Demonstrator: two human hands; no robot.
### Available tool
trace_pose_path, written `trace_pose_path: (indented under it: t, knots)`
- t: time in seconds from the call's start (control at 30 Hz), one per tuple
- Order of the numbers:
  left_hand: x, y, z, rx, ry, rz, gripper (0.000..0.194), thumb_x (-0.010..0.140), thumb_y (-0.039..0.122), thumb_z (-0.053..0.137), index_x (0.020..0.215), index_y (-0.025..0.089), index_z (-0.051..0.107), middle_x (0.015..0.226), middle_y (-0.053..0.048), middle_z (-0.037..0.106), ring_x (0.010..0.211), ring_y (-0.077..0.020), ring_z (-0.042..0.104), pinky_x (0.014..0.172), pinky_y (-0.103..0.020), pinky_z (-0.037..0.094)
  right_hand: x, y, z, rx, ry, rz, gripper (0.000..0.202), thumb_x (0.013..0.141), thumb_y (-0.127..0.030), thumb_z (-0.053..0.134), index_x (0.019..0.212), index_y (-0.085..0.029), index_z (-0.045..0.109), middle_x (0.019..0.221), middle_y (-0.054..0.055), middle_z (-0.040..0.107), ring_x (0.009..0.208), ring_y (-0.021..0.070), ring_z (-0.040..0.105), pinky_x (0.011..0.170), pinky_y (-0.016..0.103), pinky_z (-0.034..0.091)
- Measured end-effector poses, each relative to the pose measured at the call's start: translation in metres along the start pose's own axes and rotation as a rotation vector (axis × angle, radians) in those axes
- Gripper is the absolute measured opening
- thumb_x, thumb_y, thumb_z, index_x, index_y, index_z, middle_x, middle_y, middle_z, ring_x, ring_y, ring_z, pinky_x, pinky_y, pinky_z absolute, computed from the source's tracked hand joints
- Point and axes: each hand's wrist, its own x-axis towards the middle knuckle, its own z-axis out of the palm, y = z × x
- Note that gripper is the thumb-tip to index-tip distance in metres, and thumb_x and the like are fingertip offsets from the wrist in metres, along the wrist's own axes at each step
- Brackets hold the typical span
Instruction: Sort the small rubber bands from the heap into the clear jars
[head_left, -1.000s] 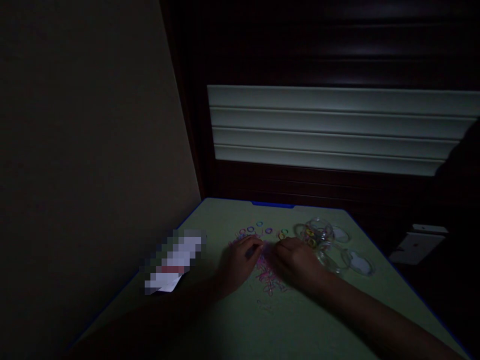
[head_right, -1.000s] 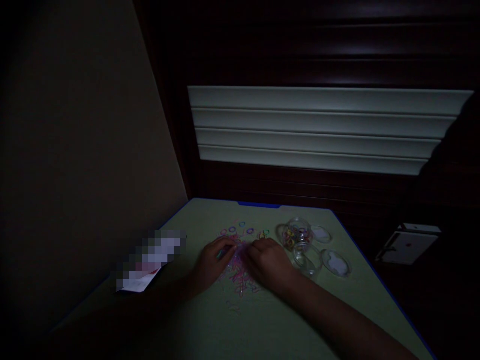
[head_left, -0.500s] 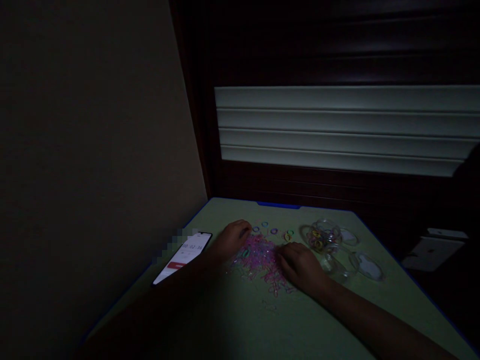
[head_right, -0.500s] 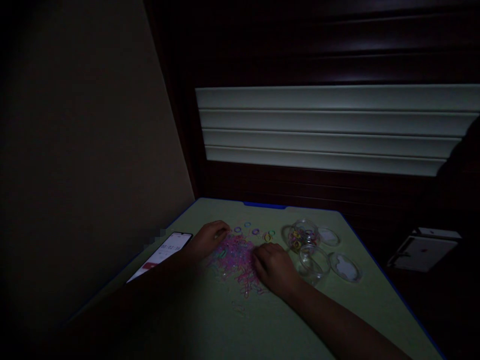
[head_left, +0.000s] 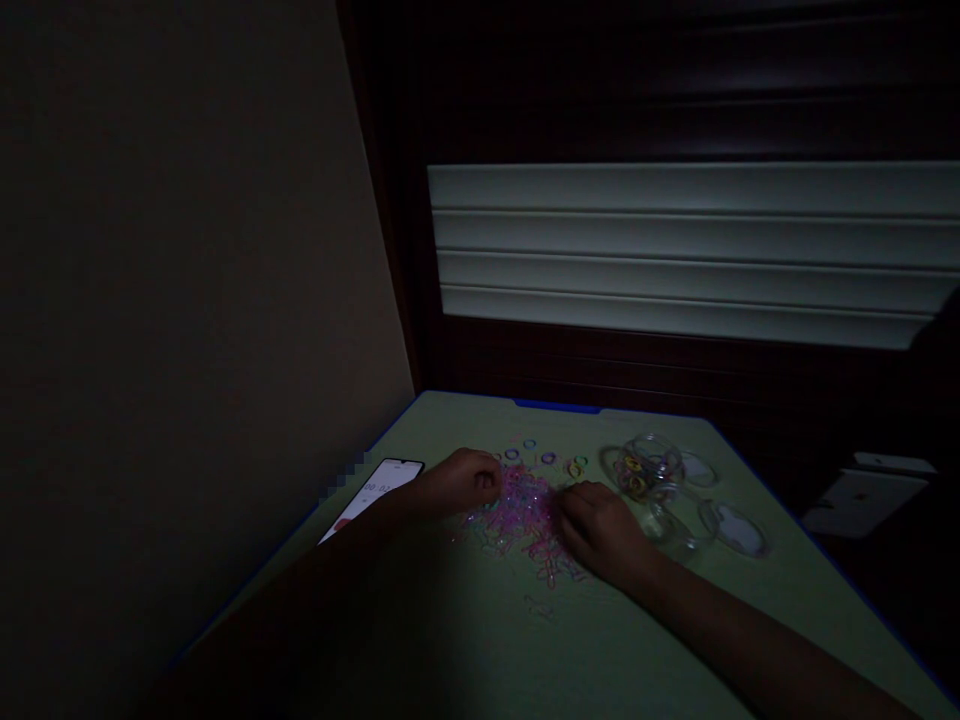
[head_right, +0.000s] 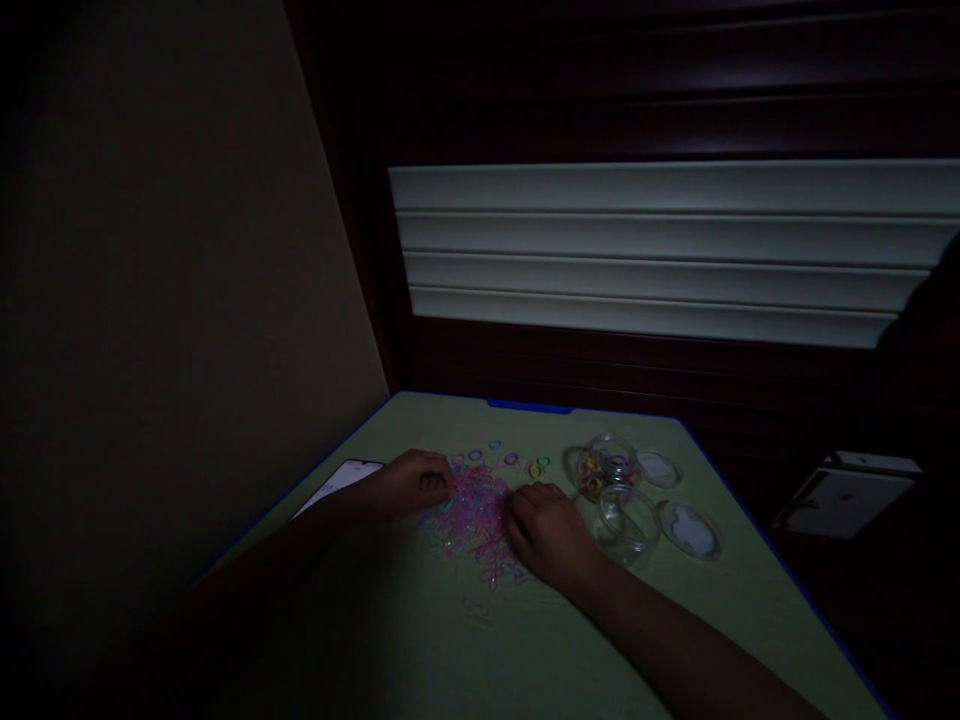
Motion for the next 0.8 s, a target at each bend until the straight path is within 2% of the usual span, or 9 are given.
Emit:
trace_pose_path:
  t: [0.07, 0.17, 0.47, 0.8]
  knots:
    - [-0.0024, -0.0002, -0.0001, -0.001, -0.064, 0.011, 0.013, 0.072, 0.017, 0.048, 0.069, 0.013, 0.059, 0.065, 0.001, 0.053, 0.058, -0.0080, 0.048, 0.053, -0.016, 0.034, 0.0000, -0.0001, -0.0003, 0.004, -0.001, -0.002, 0.017, 0.082, -0.020, 0.040, 0.088, -0.016, 0.055, 0.081, 0.006, 0.057, 0.077, 0.0165, 0.050, 0.073, 0.030, 0.036]
    - [-0.0040, -0.0032, 0.0011, 0.010, -0.092, 0.002, 0.011, 0.070, 0.018, 0.050, 0.067, 0.013, 0.059, 0.066, 0.001, 0.054, 0.057, -0.0085, 0.049, 0.052, -0.016, 0.034, 0.0000, 0.0001, -0.0004, 0.007, -0.002, -0.005, 0.018, 0.083, -0.020, 0.039, 0.089, -0.016, 0.055, 0.081, 0.006, 0.057, 0.078, 0.0163, 0.050, 0.073, 0.029, 0.036]
    - [-0.0044, -0.0074, 0.0068, 0.056, -0.093, -0.005, 0.011, 0.067, 0.023, 0.055, 0.069, 0.014, 0.060, 0.072, -0.001, 0.057, 0.064, -0.0113, 0.052, 0.059, -0.019, 0.038, -0.0002, -0.0001, -0.0002, -0.013, -0.013, 0.009, 0.015, 0.082, -0.020, 0.040, 0.085, -0.017, 0.054, 0.079, 0.005, 0.056, 0.075, 0.0155, 0.049, 0.071, 0.028, 0.036]
    - [-0.0045, -0.0069, 0.0044, 0.046, -0.113, -0.030, 0.013, 0.069, 0.021, 0.050, 0.071, 0.014, 0.060, 0.070, -0.001, 0.058, 0.060, -0.0104, 0.052, 0.053, -0.017, 0.036, 0.0004, 0.0000, -0.0008, 0.003, -0.002, 0.007, 0.016, 0.082, -0.020, 0.040, 0.089, -0.017, 0.055, 0.083, 0.006, 0.057, 0.078, 0.0162, 0.050, 0.073, 0.029, 0.036]
